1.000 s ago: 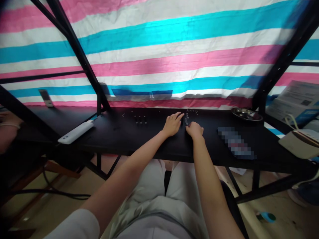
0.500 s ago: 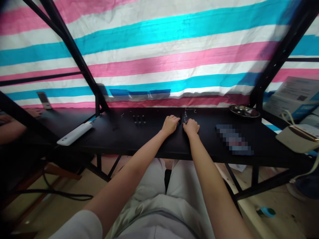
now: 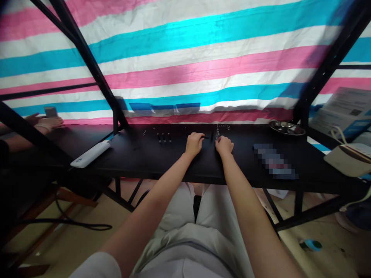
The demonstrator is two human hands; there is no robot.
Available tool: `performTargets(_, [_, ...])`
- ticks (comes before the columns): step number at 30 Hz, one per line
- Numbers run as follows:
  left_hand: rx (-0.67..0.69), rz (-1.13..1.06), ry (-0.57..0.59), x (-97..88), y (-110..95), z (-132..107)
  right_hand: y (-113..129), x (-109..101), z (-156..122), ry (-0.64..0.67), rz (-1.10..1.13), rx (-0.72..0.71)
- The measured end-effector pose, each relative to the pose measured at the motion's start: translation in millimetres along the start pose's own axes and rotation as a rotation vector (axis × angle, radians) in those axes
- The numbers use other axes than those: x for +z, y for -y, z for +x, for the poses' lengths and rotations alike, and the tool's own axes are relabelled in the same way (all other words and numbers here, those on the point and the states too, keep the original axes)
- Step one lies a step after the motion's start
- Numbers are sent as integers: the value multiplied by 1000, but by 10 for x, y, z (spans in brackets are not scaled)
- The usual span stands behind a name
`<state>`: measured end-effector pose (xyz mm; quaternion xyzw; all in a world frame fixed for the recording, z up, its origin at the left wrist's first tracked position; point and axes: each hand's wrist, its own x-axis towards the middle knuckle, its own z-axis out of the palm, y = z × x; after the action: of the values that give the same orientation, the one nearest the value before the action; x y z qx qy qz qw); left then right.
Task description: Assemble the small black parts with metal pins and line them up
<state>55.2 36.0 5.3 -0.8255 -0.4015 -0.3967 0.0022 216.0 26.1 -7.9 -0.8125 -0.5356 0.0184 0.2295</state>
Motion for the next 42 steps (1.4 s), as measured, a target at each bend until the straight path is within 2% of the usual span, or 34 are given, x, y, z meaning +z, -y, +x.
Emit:
performTargets(3, [-57,-54,-42,-27,4,-20,15,-20,-58,17,-20,-53])
performTargets(6, [-97,-91,-82,-44,11,-53,55,-32,-133,62,-37,-177])
performTargets(9, [-111,-118,-114,-52,22,-78,102,-32,-190,96,-40,-297])
performTargets(12, [-116,-134,-136,-54,30,-84,128,-36,-217,102,-40,-358])
performTargets(20, [-129,-151,-172,-42,45,-81,137,-85,-249,110,-32,-355])
performTargets(29, [-16,-180,-166,-65,13,-89,157,-94,-268,110,-85,-380])
performTargets(37, [-13,-209,-160,-41,32,-88,132,-118,-263,-21,22,-360])
performTargets(42, [-25,-219,-117,-50,24,-86,112,-108,-245,-84,82,-365])
